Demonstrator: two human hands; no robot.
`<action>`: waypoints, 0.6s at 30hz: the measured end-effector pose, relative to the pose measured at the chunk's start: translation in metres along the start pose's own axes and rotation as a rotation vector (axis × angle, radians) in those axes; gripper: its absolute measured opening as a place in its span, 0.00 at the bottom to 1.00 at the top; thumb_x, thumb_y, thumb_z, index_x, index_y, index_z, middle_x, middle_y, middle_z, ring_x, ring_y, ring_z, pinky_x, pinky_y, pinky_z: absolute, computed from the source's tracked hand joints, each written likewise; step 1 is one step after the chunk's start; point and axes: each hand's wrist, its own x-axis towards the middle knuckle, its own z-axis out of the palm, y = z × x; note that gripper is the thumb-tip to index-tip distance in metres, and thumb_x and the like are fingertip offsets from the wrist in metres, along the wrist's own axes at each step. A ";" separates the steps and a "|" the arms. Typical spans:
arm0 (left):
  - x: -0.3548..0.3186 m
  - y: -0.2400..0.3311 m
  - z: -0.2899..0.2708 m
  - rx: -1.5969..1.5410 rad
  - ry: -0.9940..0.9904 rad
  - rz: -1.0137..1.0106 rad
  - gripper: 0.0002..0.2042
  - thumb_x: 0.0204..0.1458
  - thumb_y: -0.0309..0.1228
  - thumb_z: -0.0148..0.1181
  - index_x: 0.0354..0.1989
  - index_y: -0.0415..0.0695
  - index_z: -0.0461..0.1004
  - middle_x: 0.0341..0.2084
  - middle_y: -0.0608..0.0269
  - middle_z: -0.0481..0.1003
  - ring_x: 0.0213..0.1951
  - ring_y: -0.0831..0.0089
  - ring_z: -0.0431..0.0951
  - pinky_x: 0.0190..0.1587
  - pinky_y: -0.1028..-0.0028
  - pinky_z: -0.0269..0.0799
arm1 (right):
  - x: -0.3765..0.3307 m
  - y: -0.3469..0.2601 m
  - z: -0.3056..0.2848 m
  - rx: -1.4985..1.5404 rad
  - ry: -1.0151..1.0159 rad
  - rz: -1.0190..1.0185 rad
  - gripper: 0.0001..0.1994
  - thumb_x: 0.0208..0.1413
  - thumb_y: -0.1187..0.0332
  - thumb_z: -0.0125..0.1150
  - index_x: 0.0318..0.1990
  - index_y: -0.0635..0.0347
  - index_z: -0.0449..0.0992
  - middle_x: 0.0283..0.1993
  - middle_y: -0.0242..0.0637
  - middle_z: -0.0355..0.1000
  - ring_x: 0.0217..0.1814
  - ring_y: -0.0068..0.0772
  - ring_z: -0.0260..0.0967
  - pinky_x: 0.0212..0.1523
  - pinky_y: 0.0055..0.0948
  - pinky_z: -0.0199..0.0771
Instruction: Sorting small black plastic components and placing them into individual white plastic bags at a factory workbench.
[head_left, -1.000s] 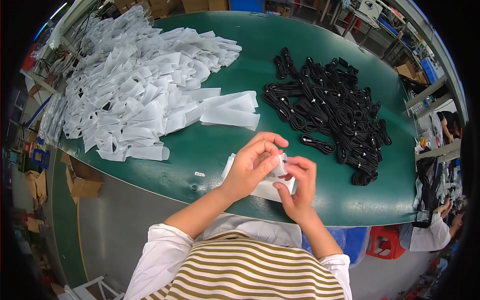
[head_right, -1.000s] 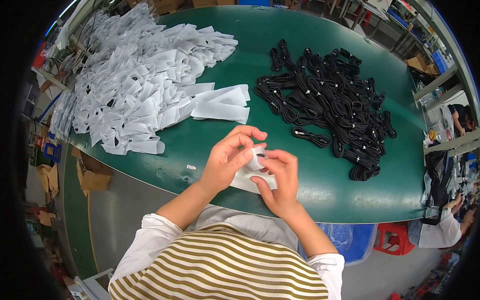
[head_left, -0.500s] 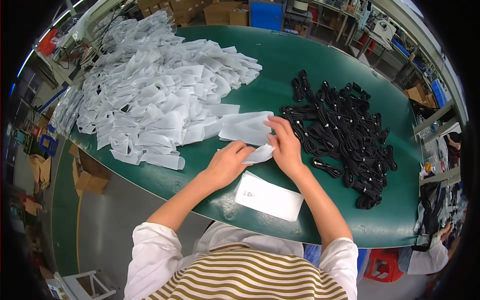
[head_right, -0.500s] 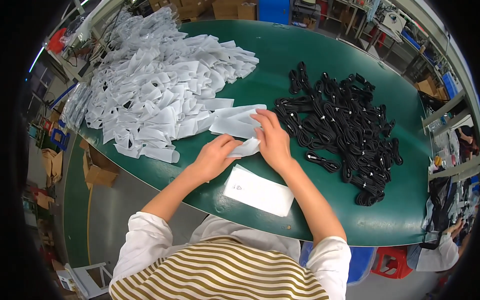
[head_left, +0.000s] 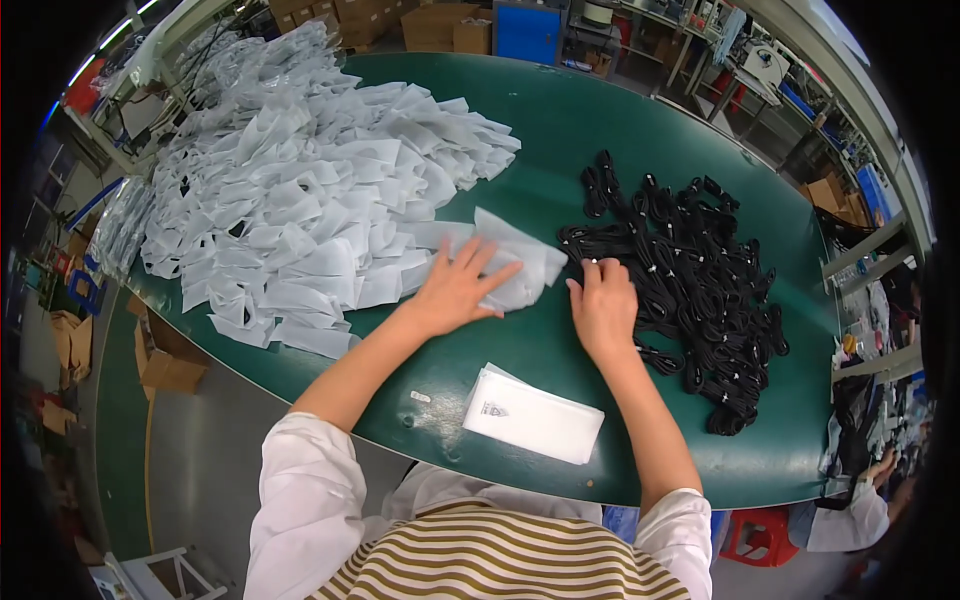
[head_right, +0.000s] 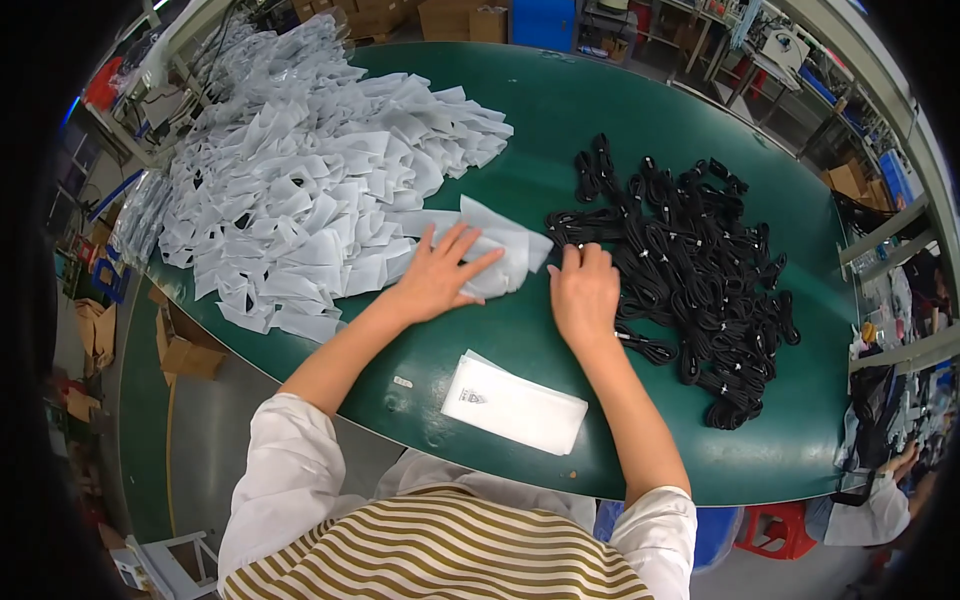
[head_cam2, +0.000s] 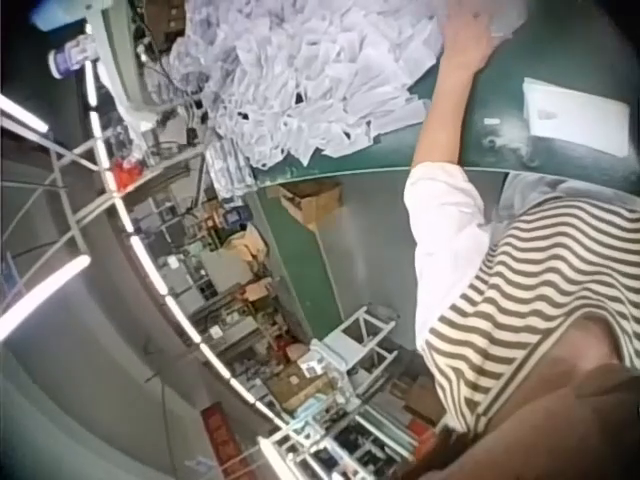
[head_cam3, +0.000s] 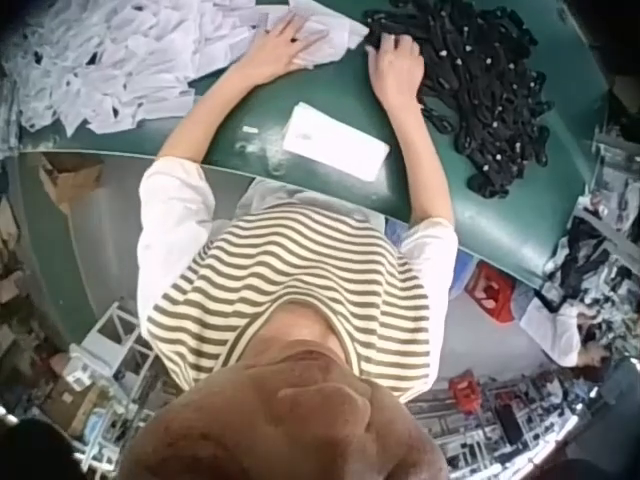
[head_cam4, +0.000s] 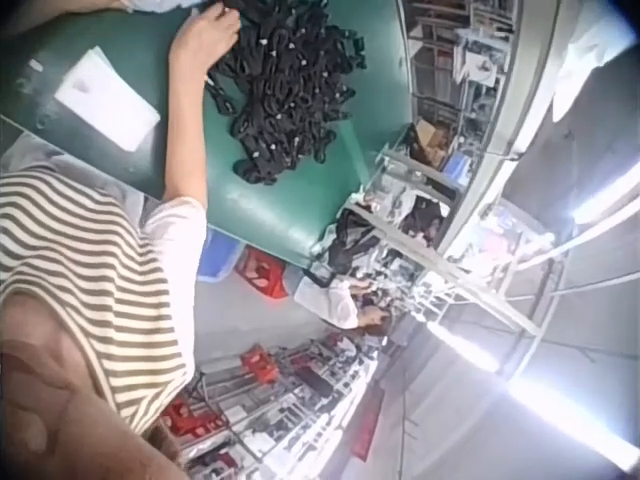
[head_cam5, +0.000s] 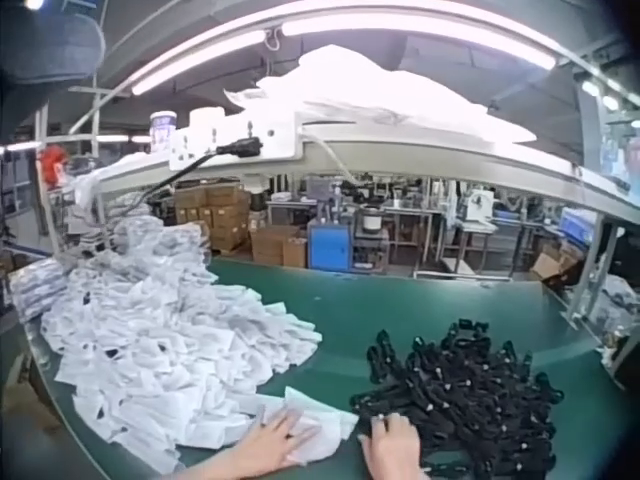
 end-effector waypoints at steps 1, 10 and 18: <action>0.006 -0.001 0.000 0.036 -0.013 -0.034 0.44 0.43 0.51 0.68 0.70 0.57 0.55 0.62 0.47 0.58 0.66 0.47 0.54 0.65 0.35 0.43 | -0.006 0.013 0.000 -0.071 -0.039 -0.012 0.11 0.46 0.73 0.64 0.38 0.63 0.73 0.37 0.43 0.67 0.38 0.49 0.69 0.35 0.42 0.71; -0.006 0.060 -0.041 0.014 0.244 -0.153 0.34 0.48 0.43 0.66 0.64 0.45 0.63 0.52 0.47 0.67 0.52 0.49 0.66 0.61 0.43 0.56 | -0.028 0.024 -0.036 0.071 -0.023 0.087 0.15 0.47 0.73 0.65 0.42 0.63 0.69 0.35 0.44 0.67 0.37 0.46 0.69 0.36 0.40 0.70; -0.030 0.182 -0.025 -0.747 0.072 0.093 0.14 0.45 0.27 0.67 0.41 0.40 0.74 0.37 0.56 0.71 0.40 0.58 0.73 0.41 0.65 0.72 | -0.109 -0.001 -0.112 0.367 -0.034 0.365 0.18 0.55 0.77 0.60 0.53 0.64 0.71 0.36 0.45 0.71 0.32 0.42 0.70 0.35 0.32 0.70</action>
